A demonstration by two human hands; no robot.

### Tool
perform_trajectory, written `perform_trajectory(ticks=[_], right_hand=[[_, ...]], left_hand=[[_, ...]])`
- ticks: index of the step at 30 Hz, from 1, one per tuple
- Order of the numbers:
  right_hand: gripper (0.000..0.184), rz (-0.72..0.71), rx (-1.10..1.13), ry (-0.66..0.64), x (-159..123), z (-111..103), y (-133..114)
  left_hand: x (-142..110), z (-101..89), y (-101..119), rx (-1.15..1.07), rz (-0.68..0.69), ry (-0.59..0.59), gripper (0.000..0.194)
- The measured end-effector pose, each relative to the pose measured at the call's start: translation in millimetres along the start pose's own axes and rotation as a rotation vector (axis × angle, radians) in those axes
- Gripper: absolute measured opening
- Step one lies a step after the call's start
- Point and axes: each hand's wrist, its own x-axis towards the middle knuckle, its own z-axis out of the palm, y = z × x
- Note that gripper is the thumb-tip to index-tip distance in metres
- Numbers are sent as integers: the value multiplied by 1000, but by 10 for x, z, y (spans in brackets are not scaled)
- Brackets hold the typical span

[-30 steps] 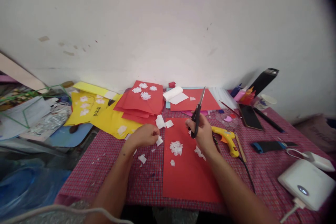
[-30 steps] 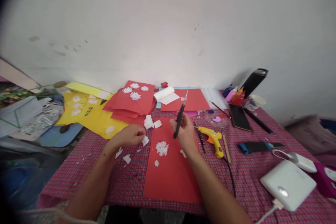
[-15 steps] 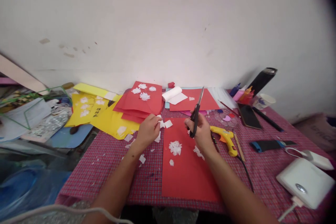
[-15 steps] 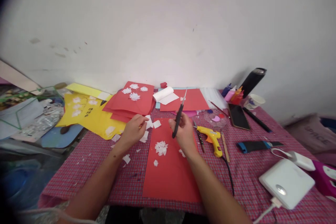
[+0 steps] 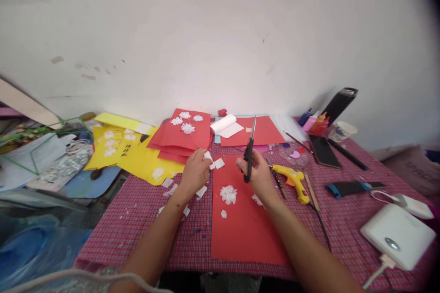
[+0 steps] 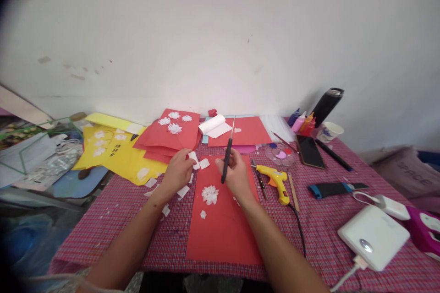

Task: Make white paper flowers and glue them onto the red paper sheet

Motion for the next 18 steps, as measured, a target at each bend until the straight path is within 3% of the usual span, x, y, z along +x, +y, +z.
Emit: perform_trajectory(ticks=[5,8,11,14,18], right_hand=[[37,15,-14,-34,-18,11,-30],[39,22,-38,-137,-56,36,-106],[42,32,-65,-235,-98,74,-149],[45,26,-51,-257,-117,98,-121],[51,-2,-12,-234,-121,110,-60]], left_hand=[[18,-140,100,-247,-150,77,15],[34,-143,135,-578,-343,104,11],[47,-123,158,-961,-485,105,23],[47,-135,200,-1137,-494,31,36],[16,-165,305,-1162,-394,-131,43]])
